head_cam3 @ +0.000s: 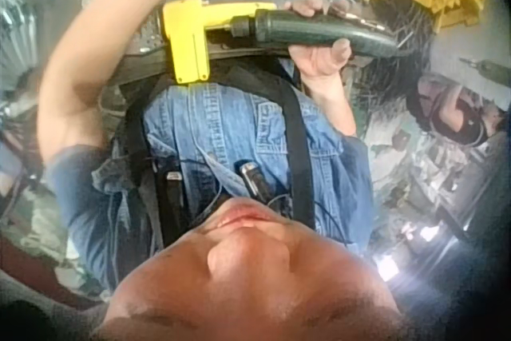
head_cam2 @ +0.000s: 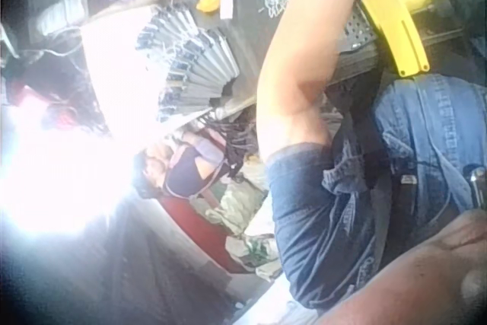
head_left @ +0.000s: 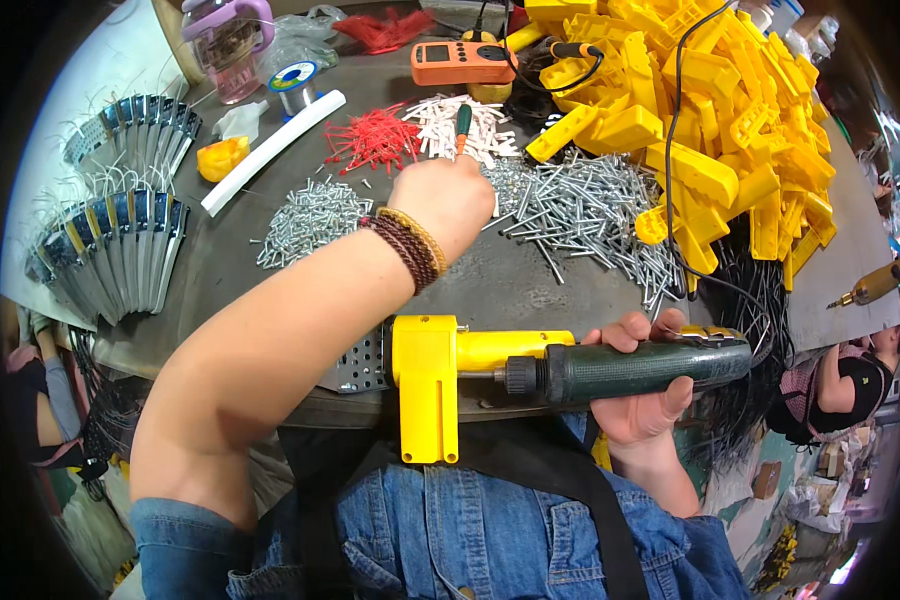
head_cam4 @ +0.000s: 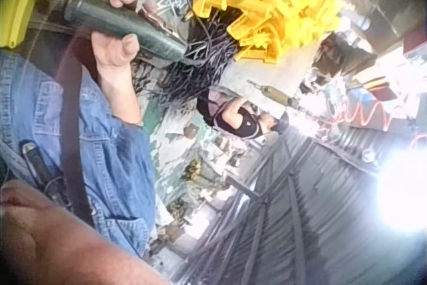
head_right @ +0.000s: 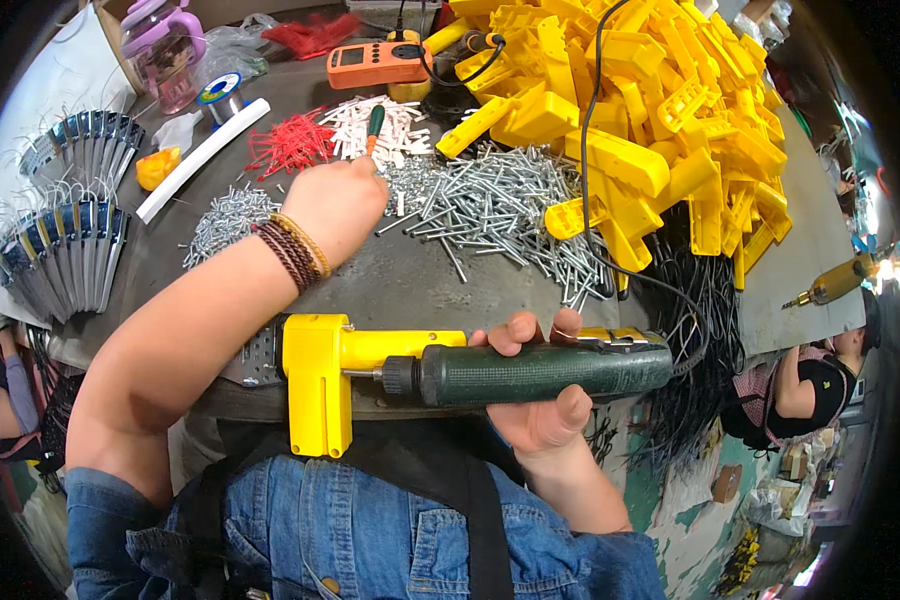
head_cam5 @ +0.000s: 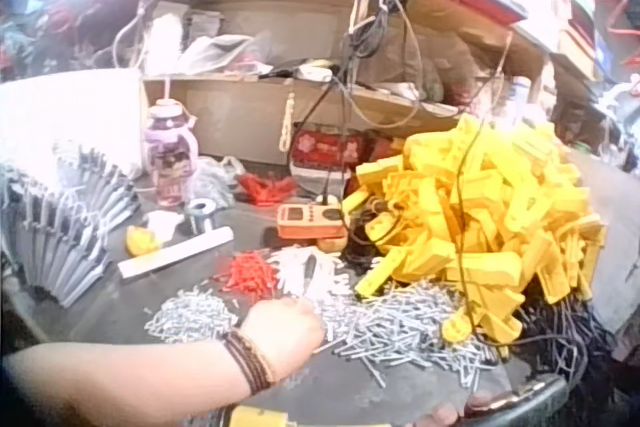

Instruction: Assembling electronic hardware components using soldering, wiring, and screw fastening in a yellow plastic housing.

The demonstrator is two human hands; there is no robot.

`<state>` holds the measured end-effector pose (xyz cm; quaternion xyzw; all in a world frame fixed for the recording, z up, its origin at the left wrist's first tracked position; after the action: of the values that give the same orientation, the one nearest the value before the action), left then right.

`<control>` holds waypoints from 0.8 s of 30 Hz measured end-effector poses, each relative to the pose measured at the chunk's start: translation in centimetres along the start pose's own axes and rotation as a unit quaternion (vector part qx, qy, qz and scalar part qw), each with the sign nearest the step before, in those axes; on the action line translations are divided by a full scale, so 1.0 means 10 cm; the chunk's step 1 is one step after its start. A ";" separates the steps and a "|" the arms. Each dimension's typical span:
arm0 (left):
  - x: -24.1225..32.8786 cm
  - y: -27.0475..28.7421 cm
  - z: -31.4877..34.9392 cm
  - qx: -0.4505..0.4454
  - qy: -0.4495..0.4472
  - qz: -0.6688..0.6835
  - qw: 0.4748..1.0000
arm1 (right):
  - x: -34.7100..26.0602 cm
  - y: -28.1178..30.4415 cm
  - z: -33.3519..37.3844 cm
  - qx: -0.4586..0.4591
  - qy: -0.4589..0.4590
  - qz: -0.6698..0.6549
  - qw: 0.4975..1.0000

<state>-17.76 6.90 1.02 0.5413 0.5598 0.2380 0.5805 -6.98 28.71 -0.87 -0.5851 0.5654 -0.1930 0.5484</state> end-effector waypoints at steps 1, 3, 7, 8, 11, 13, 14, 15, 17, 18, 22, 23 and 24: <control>-0.02 0.01 0.02 -0.001 0.037 -0.006 0.999 | 0.01 0.00 -0.01 0.006 0.001 0.000 1.000; -0.18 0.07 0.19 0.058 0.048 0.064 0.995 | 0.05 0.00 -0.03 0.010 -0.006 -0.002 1.000; -0.48 0.46 0.95 0.104 0.043 0.297 0.948 | 0.00 -0.04 0.00 0.041 0.012 0.008 0.999; -0.50 0.49 1.20 0.084 0.047 0.339 0.936 | 0.01 -0.06 -0.01 0.041 0.020 -0.010 0.999; -0.33 0.40 1.74 0.064 0.077 0.381 0.919 | 0.06 -0.03 -0.04 0.039 0.008 -0.006 0.999; -0.26 0.43 1.84 0.069 0.098 0.379 0.918 | 0.06 -0.07 -0.07 0.041 0.024 -0.051 0.998; -0.25 0.43 1.88 0.076 0.109 0.378 0.916 | 0.07 -0.11 -0.09 0.056 0.032 -0.068 0.996; -0.25 0.42 1.91 0.076 0.118 0.380 0.914 | 0.09 -0.12 -0.10 0.055 0.024 -0.067 0.996; -0.27 0.41 1.92 0.068 0.105 0.399 0.909 | 0.08 -0.11 -0.10 0.081 0.040 -0.075 0.993; -0.28 0.39 1.94 0.063 0.099 0.406 0.906 | 0.08 -0.12 -0.10 0.080 0.038 -0.073 0.993; -0.31 0.38 1.93 0.062 0.075 0.417 0.904 | 0.09 -0.11 -0.06 0.091 0.050 -0.082 0.991; -0.31 0.38 1.94 0.068 0.083 0.407 0.907 | 0.09 -0.10 -0.06 0.096 0.054 -0.082 0.991; -0.32 0.37 1.94 0.073 0.091 0.397 0.910 | 0.09 -0.10 -0.06 0.098 0.057 -0.082 0.990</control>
<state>0.23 -1.80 1.43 0.7358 0.3650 0.4555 0.3434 -6.79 27.41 -0.18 -0.5610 0.5239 -0.3247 0.5526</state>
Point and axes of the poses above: each hand's wrist, its own z-axis away from the middle knuckle, its own y-axis out of the back of the hand, x = y × z, the point moved 5 cm from there along -z, towards the middle knuckle, and after that the axes turned 15 degrees about -z, right-handed, at the moved point
